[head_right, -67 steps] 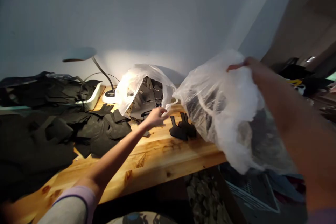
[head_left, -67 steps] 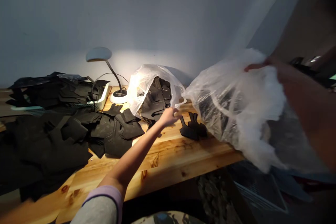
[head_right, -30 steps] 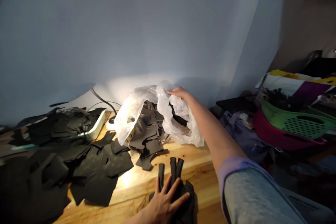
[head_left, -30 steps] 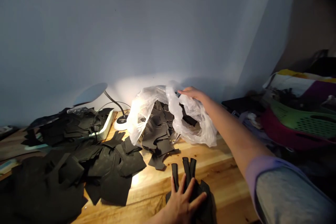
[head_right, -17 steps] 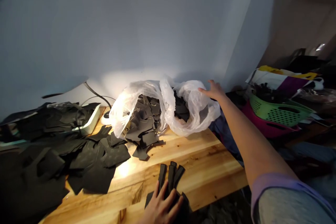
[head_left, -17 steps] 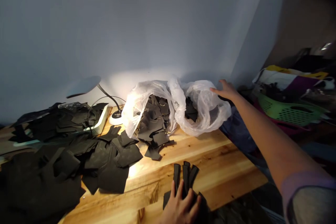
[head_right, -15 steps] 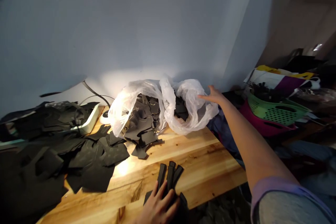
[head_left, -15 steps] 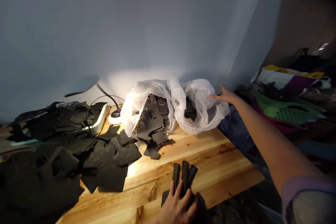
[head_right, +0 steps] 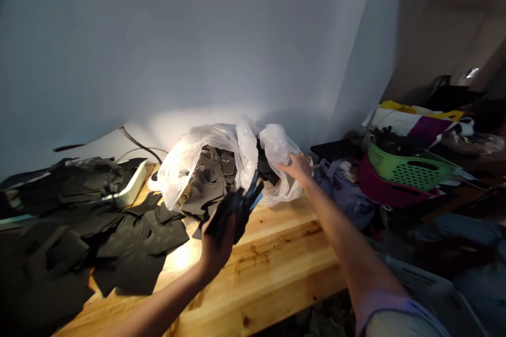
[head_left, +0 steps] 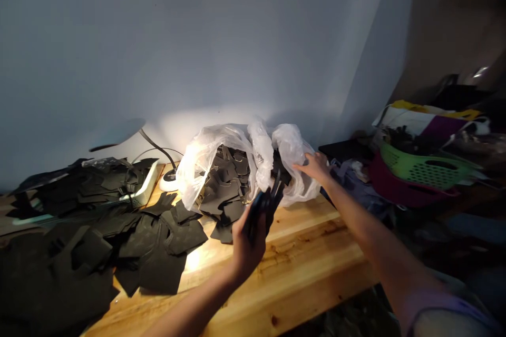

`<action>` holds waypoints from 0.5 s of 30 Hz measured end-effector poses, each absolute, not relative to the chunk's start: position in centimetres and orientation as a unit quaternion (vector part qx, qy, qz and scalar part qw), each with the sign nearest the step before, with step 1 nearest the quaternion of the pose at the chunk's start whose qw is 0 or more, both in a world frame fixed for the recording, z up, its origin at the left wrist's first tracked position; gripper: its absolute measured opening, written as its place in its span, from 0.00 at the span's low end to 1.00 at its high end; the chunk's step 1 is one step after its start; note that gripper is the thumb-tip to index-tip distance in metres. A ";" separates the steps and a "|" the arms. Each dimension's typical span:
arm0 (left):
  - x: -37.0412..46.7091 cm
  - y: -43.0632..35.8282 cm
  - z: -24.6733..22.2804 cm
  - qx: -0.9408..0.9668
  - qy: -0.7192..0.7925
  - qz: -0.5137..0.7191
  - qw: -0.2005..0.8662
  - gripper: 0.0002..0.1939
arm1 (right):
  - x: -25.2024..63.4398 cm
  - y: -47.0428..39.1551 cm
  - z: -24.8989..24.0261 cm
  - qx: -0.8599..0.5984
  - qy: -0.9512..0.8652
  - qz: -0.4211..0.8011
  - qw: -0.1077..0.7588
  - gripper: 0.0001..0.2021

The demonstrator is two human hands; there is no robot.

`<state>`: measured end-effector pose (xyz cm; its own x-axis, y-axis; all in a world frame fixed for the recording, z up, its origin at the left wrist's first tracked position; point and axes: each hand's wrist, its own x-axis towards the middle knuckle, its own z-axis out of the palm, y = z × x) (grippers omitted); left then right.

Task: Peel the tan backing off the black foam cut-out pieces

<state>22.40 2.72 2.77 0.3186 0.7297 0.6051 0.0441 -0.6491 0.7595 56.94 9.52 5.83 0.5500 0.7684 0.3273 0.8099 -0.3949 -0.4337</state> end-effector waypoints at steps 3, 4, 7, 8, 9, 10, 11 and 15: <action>29.0 5.9 5.6 0.664 0.276 0.631 0.291 0.22 | 55.2 10.3 6.1 -0.832 -0.438 -0.073 0.333 0.11; 31.3 7.4 6.0 0.676 0.239 0.642 0.271 0.22 | 55.0 10.1 6.4 -0.827 -0.430 -0.084 0.352 0.11; 36.9 12.5 5.6 0.826 0.225 0.500 0.131 0.31 | 55.8 8.5 7.8 -0.813 -0.392 -0.130 0.410 0.15; 37.9 14.3 5.0 0.881 0.258 0.389 0.081 0.33 | 56.3 7.7 8.3 -0.810 -0.375 -0.147 0.427 0.17; 38.6 16.0 4.3 0.898 0.264 0.344 0.075 0.34 | 56.9 6.8 8.8 -0.807 -0.358 -0.163 0.440 0.18; 38.9 17.5 3.5 0.908 0.266 0.314 0.075 0.33 | 57.5 5.9 9.1 -0.804 -0.347 -0.175 0.449 0.18; 38.9 18.8 2.7 0.919 0.260 0.286 0.081 0.35 | 58.1 5.1 9.4 -0.802 -0.344 -0.180 0.454 0.18; 37.6 21.7 0.7 0.953 0.172 0.221 0.114 0.44 | 59.2 1.9 9.1 -0.789 -0.403 -0.152 0.439 0.16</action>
